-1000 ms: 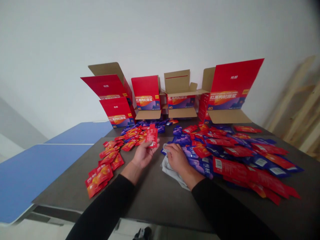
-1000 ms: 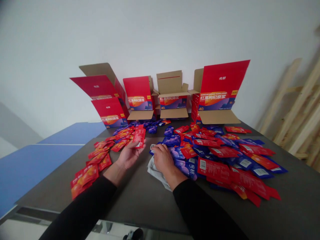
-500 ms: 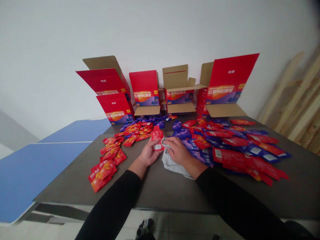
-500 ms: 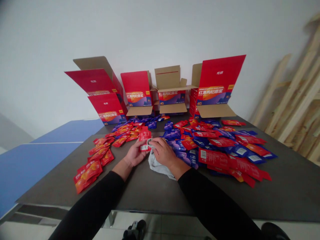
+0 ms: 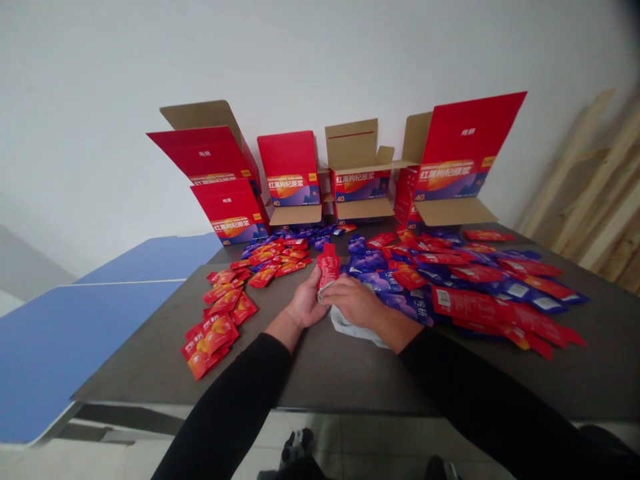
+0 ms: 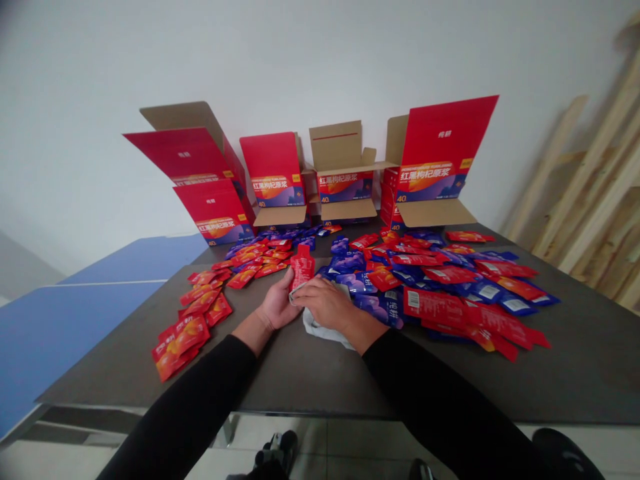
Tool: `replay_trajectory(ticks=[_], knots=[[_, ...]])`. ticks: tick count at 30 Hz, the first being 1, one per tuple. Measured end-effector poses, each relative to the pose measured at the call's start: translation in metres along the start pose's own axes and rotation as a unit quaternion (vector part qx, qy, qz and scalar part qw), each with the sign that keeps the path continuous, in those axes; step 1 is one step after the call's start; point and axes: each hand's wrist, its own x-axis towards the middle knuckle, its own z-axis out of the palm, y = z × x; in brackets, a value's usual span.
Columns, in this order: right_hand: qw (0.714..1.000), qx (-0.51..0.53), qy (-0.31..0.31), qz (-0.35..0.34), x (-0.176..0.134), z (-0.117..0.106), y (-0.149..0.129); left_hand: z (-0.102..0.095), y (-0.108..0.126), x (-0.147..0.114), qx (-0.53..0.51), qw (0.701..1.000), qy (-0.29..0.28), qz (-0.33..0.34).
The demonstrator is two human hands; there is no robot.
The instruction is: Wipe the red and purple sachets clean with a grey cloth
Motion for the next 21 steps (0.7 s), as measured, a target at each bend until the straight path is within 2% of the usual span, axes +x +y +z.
replay_trajectory(ticks=[7, 11, 14, 21], knots=[[0.996, -0.054, 0.041, 0.055, -0.003, 0.0, 0.013, -0.003, -0.004, 0.0, 0.041, 0.998, 0.006, 0.043], [0.989, -0.056, 0.094, 0.097, -0.001, -0.009, 0.014, -0.003, -0.004, -0.002, 0.08, 0.996, 0.019, 0.027], [0.978, -0.059, 0.135, 0.147, 0.0, -0.015, 0.014, -0.004, -0.005, -0.004, 0.113, 0.993, 0.003, 0.02], [0.953, -0.044, 0.193, 0.229, -0.005, -0.015, 0.028, -0.008, -0.002, -0.004, 0.148, 0.989, -0.007, -0.011]])
